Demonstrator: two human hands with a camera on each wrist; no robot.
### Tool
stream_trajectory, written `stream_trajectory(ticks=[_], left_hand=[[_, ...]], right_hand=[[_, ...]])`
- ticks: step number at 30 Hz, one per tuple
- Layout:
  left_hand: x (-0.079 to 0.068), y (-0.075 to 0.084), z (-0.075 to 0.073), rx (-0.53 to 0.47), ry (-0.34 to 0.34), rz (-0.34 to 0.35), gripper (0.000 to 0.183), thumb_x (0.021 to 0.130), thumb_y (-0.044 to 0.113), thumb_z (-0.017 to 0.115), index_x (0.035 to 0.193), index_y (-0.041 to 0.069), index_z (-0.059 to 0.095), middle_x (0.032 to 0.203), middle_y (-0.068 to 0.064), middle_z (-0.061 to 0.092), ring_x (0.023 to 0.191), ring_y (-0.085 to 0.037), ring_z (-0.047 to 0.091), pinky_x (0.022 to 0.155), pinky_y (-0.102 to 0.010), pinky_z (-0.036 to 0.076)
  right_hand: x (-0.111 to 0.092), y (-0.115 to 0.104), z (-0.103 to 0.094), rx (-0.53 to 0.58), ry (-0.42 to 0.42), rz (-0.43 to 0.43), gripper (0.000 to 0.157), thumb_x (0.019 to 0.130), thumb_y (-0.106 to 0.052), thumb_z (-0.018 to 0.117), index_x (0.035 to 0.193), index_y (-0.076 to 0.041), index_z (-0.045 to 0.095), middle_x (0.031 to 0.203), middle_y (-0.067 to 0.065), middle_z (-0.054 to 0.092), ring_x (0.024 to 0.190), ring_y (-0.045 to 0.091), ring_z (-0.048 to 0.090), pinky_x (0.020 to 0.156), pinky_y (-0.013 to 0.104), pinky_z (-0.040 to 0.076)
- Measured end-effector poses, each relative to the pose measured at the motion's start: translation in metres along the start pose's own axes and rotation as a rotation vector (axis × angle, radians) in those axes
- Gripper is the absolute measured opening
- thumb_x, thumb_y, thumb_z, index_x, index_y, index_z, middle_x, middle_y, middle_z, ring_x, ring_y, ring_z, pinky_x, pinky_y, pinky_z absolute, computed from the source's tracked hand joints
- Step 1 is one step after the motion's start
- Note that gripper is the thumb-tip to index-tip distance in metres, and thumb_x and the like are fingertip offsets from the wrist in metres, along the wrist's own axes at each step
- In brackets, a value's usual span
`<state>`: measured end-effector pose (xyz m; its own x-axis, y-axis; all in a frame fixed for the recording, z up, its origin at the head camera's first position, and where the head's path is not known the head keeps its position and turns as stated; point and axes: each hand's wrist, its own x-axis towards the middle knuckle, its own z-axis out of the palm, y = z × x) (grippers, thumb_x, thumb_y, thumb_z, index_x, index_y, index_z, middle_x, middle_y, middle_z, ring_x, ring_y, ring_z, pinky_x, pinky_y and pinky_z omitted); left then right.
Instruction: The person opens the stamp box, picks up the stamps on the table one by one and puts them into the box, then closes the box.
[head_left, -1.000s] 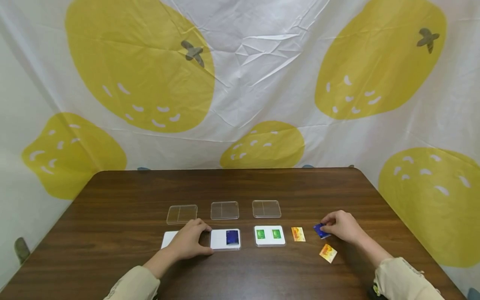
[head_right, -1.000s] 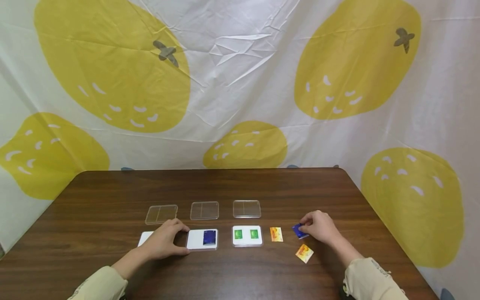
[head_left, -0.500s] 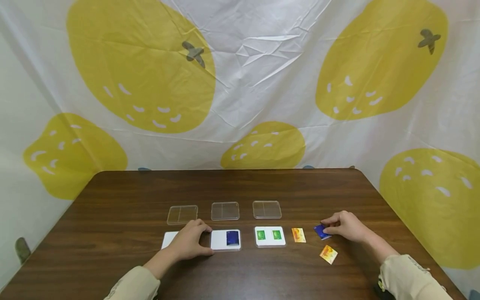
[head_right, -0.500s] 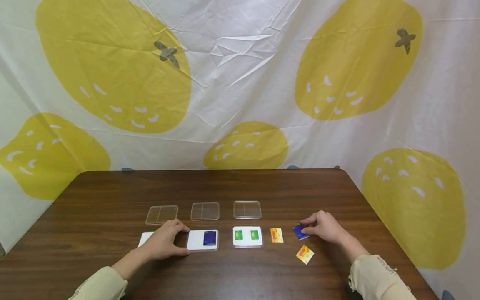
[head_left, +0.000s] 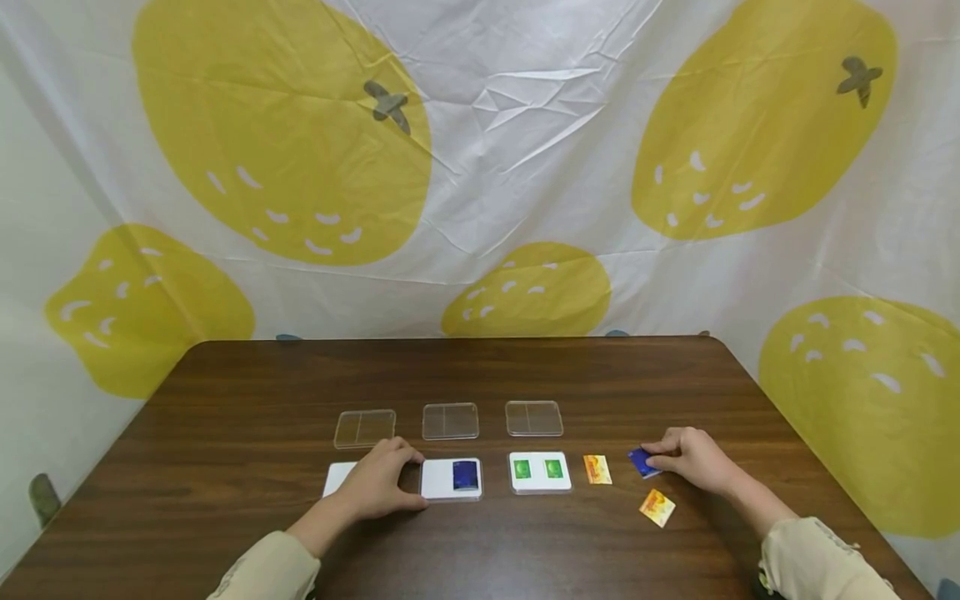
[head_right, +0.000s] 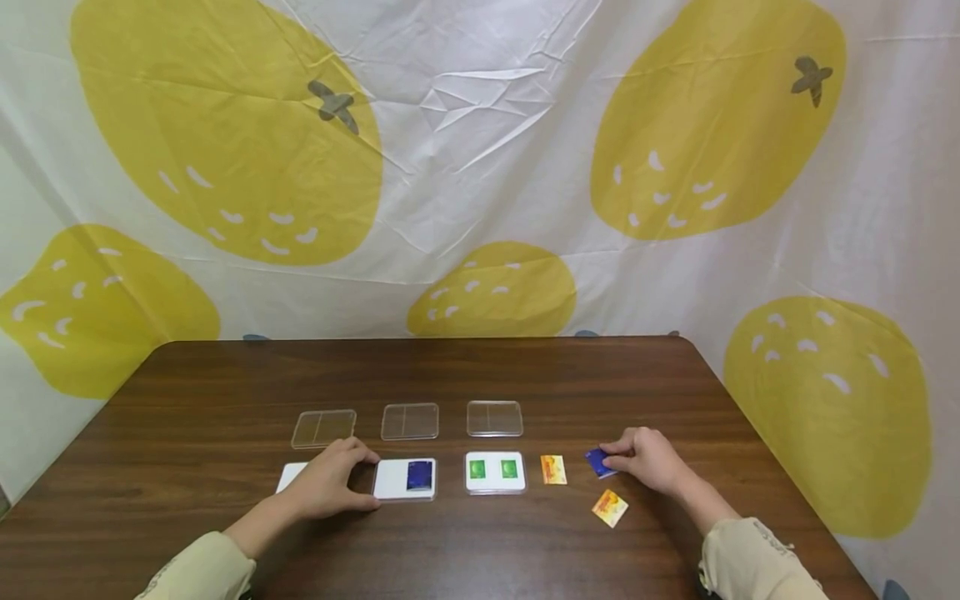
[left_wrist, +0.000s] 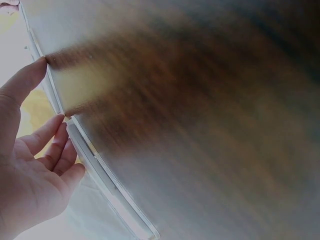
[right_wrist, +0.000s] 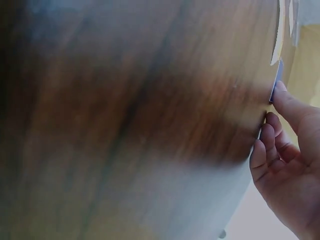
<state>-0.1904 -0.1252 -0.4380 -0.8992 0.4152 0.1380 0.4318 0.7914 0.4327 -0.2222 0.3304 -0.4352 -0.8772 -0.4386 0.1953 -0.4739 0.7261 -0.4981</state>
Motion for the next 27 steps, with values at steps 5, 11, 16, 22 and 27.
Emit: stream_trajectory(ticks=[5,11,16,22,27], left_hand=[[0.000,0.001,0.000,-0.003,0.007,0.002,0.052,0.060,0.033,0.081,0.099,0.004,0.064,0.094,-0.002,0.056,0.092,-0.019,0.050,0.080,-0.039,0.045],[0.000,0.001,0.000,0.003,0.005,0.006,0.052,0.060,0.033,0.082,0.100,0.004,0.064,0.094,-0.002,0.056,0.092,-0.019,0.050,0.079,-0.039,0.045],[0.000,0.000,0.000,0.007,0.007,0.004,0.052,0.060,0.033,0.082,0.099,0.005,0.064,0.094,-0.001,0.056,0.091,-0.019,0.050,0.080,-0.039,0.045],[0.000,-0.001,0.001,0.004,0.001,0.004,0.052,0.060,0.034,0.081,0.100,0.005,0.064,0.094,-0.001,0.055,0.091,-0.019,0.050,0.079,-0.039,0.045],[0.000,-0.002,0.002,0.012,0.004,0.010,0.053,0.060,0.035,0.081,0.100,0.005,0.064,0.093,0.000,0.055,0.091,-0.018,0.050,0.079,-0.039,0.045]], right_hand=[[-0.001,-0.002,0.001,-0.005,0.014,-0.006,0.024,0.078,-0.011,0.070,0.094,0.007,0.069,0.071,0.001,0.063,0.061,-0.003,0.043,0.051,0.018,0.036],[-0.003,-0.006,0.005,-0.026,0.060,0.081,0.015,0.076,-0.008,0.071,0.088,0.002,0.072,0.074,0.004,0.067,0.062,-0.001,0.049,0.052,0.018,0.040],[0.000,-0.014,0.006,-0.022,0.074,0.160,0.007,0.075,-0.008,0.072,0.080,-0.003,0.073,0.079,0.009,0.070,0.069,0.006,0.058,0.057,0.020,0.044],[0.003,-0.015,0.001,-0.001,0.039,0.188,0.009,0.077,-0.009,0.070,0.083,-0.003,0.073,0.081,0.009,0.070,0.073,0.007,0.059,0.061,0.021,0.046],[0.005,-0.009,-0.004,0.064,-0.025,0.144,0.020,0.079,-0.011,0.069,0.093,0.003,0.070,0.085,0.011,0.069,0.072,0.002,0.055,0.059,0.020,0.045]])
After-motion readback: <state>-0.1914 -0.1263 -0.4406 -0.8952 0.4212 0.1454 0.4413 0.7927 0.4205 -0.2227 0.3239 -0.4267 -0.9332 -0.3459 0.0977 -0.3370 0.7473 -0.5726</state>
